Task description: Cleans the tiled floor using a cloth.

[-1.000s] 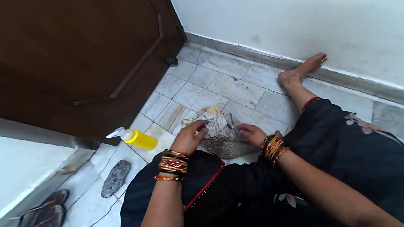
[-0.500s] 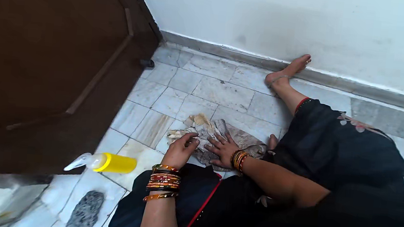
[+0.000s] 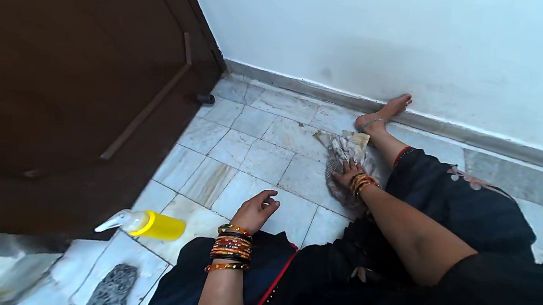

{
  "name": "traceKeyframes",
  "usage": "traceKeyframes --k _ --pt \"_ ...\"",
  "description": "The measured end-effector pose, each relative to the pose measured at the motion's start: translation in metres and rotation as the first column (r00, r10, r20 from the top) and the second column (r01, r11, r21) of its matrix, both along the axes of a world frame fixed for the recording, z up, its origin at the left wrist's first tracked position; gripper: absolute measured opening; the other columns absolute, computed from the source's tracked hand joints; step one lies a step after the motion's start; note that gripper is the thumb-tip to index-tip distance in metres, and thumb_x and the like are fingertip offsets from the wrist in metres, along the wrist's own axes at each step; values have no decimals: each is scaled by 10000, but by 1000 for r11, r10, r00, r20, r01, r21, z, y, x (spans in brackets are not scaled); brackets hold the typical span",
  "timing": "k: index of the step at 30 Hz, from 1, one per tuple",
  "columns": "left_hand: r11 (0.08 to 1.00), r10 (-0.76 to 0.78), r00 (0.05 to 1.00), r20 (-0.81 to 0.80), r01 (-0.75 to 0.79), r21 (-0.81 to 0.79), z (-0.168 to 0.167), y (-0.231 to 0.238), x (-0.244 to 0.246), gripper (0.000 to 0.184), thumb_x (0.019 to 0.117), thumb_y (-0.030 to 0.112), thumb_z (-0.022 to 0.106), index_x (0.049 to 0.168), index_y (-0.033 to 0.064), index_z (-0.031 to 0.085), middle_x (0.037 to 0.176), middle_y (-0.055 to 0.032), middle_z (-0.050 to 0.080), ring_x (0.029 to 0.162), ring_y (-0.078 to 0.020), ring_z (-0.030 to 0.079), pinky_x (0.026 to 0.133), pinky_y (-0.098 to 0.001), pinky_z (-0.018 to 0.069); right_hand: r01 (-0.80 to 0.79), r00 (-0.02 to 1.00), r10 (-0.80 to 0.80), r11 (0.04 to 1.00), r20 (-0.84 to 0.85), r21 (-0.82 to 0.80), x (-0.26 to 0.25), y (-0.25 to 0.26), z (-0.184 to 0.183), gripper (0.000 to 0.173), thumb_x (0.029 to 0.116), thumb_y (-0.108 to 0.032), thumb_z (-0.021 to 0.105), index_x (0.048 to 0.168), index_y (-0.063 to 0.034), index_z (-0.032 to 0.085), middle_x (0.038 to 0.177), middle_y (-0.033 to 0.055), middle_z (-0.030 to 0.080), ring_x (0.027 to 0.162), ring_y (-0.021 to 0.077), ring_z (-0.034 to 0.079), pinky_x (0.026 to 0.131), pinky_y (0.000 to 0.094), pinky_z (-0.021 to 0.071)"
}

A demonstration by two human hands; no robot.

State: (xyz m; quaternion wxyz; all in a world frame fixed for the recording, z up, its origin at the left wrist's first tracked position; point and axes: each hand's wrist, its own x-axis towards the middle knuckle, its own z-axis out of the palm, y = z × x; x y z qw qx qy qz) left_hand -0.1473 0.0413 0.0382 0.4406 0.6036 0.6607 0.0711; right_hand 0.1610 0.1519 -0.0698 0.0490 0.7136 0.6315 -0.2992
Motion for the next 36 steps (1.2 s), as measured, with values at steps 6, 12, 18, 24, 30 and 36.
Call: traceKeyframes --k 6,12,18,24,30,36 --pt "998 -57 998 -25 57 -11 4 0 10 466 1081 283 547 1488 60 506 1353 -171 647 1215 -307 646 1079 -493 468 -148 988 148 989 50 -9 21 7 8 519 946 -273 717 1371 8 615 1515 290 462 1369 496 471 1102 655 402" --pt "997 -75 996 -51 75 0 8 -10 12 474 1076 284 556 1485 51 506 1354 -190 641 1205 -328 650 1073 -511 473 -298 953 302 952 40 -71 -1 -17 61 324 1037 -209 557 1222 15 700 1280 278 663 1237 454 618 1026 665 461" --pt "993 -116 991 -65 116 -7 2 -9 16 477 1072 286 564 1487 58 508 1349 -187 645 1204 -332 651 1068 -524 475 -482 868 471 875 -159 -39 -14 -43 151 273 1047 -142 550 1145 65 698 1128 294 683 1098 442 645 961 641 457" --pt "982 -185 980 -76 182 -49 -2 -7 30 479 1074 293 558 1488 56 508 1364 -190 632 1192 -338 650 1065 -535 468 -282 917 288 957 -276 63 7 -14 171 315 1084 -170 485 1181 41 698 1150 260 683 1095 367 640 973 571 457" --pt "979 -196 976 -93 191 -66 -3 -7 32 484 1074 317 557 1498 89 505 1392 -170 618 1215 -324 644 1072 -524 473 74 981 -21 959 -192 273 -5 -12 88 480 1043 -333 575 1453 -85 563 1518 261 485 1408 484 442 1081 693 380" --pt "975 -217 971 -97 210 -77 -9 -4 34 489 1067 336 566 1498 113 509 1397 -155 616 1231 -310 637 1077 -522 475 -90 993 94 995 -74 48 -38 -49 10 769 965 -666 554 1603 -269 392 1734 150 123 1579 486 28 1141 831 81"
